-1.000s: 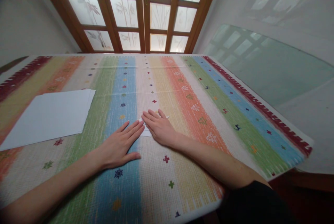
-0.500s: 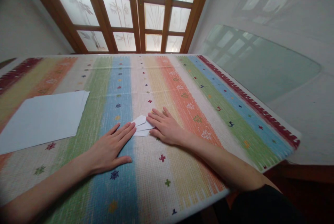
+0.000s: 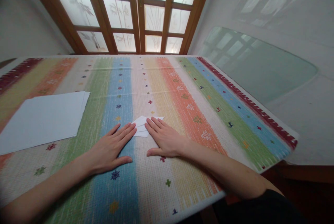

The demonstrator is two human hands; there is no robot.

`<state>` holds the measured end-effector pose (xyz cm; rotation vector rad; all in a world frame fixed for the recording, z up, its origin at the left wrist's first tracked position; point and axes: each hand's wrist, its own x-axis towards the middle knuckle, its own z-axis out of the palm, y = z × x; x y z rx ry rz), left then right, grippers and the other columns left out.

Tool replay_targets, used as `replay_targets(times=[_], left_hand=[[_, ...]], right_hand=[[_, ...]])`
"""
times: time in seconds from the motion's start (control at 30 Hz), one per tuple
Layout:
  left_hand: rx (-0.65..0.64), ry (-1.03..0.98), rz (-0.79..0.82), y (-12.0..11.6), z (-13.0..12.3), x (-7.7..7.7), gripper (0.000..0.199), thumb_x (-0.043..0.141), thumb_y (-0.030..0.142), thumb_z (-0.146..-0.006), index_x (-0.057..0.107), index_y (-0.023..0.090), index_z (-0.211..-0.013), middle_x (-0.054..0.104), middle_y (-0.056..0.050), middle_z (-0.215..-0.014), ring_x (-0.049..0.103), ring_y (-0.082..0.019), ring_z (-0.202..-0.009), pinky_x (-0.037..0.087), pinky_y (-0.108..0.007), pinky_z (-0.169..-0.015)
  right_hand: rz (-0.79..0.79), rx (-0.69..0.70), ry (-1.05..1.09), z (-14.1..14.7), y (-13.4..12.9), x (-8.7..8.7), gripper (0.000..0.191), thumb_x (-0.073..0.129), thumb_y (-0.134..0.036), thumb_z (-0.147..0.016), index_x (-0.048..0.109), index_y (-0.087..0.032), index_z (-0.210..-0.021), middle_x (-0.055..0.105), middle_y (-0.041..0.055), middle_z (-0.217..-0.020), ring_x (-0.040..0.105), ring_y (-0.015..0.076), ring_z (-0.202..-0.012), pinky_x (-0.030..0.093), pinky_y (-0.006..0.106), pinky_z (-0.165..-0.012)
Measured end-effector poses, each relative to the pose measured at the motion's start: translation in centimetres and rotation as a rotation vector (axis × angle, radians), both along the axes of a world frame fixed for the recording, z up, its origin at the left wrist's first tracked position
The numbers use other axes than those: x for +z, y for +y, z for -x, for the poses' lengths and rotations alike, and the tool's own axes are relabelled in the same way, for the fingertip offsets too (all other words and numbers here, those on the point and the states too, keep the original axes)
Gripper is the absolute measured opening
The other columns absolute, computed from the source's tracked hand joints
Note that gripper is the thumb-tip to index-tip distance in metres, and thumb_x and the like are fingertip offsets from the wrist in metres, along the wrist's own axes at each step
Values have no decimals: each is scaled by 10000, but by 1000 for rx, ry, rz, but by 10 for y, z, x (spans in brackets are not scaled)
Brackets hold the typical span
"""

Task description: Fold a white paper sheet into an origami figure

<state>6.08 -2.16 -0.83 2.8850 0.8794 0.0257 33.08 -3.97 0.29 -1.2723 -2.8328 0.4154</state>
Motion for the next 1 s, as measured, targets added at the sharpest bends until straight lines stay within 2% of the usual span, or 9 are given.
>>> replay_targets(times=[0.13, 0.3, 0.43, 0.53, 0.63, 0.73, 0.83, 0.9, 1.0], left_hand=[[-39, -20, -61, 5, 3, 3, 829, 382, 695, -907, 315, 109, -1490, 350, -170, -1543, 322, -296, -1433, 228, -483, -1147], [-128, -103, -218, 21, -3, 6, 405, 396, 407, -1007, 573, 132, -1245, 612, -137, -1329, 564, -256, -1226, 410, -434, -1026], [-210, -93, -364, 29, -15, 10, 262, 377, 178, -1003, 632, 117, -989, 708, -130, -1064, 663, -223, -966, 499, -377, -854], [-250, -87, -402, 28, -21, 12, 260, 353, 112, -988, 612, 111, -982, 704, -132, -972, 663, -206, -869, 507, -356, -780], [-218, -120, -403, 25, -22, 11, 269, 333, 127, -992, 602, 108, -997, 696, -135, -941, 658, -211, -848, 510, -351, -747], [-137, -160, -329, 24, -22, 9, 258, 351, 154, -987, 606, 119, -988, 700, -125, -910, 661, -225, -836, 512, -362, -732], [-9, -285, -196, 25, -20, 14, 256, 376, 188, -982, 628, 145, -980, 708, -91, -831, 657, -209, -749, 505, -346, -685], [135, -427, -49, 29, -19, 22, 246, 407, 225, -969, 644, 162, -981, 710, -64, -797, 646, -180, -703, 491, -310, -651], [312, -548, 293, 37, -17, 35, 208, 479, 273, -922, 659, 168, -924, 686, -12, -726, 607, -142, -630, 451, -257, -584]], right_hand=[[-32, -31, 30, -9, -4, 7, 951, 511, -709, -842, 323, -40, -1490, 289, 233, -1553, 237, 361, -1456, 259, 507, -1171], [-227, -69, 159, -15, 9, 10, 420, 514, -381, -955, 582, -111, -1270, 625, 174, -1290, 583, 257, -1196, 461, 422, -1019], [-398, 157, 194, -12, 24, 6, 250, 451, -195, -973, 633, -148, -1138, 711, 108, -1124, 654, 202, -1035, 506, 379, -932], [-473, 308, 146, -11, 33, 3, 232, 440, -176, -980, 640, -133, -1089, 733, 103, -1029, 678, 194, -928, 528, 349, -827], [-554, 351, 139, -10, 37, -1, 244, 418, -169, -984, 649, -113, -1039, 741, 111, -958, 685, 192, -845, 524, 327, -737], [-568, 283, 207, -8, 38, -2, 241, 425, -178, -972, 661, -138, -1000, 742, 83, -884, 673, 173, -758, 507, 308, -689], [-496, 157, 343, -6, 40, 9, 223, 455, -187, -944, 672, -166, -992, 742, 63, -867, 663, 157, -747, 496, 294, -694], [-381, 64, 442, -4, 43, 23, 226, 466, -188, -931, 677, -167, -1008, 742, 63, -892, 664, 148, -776, 492, 277, -701], [-134, -100, 535, -3, 51, 46, 241, 493, -199, -920, 672, -169, -1078, 738, 57, -965, 664, 136, -816, 488, 246, -689]])
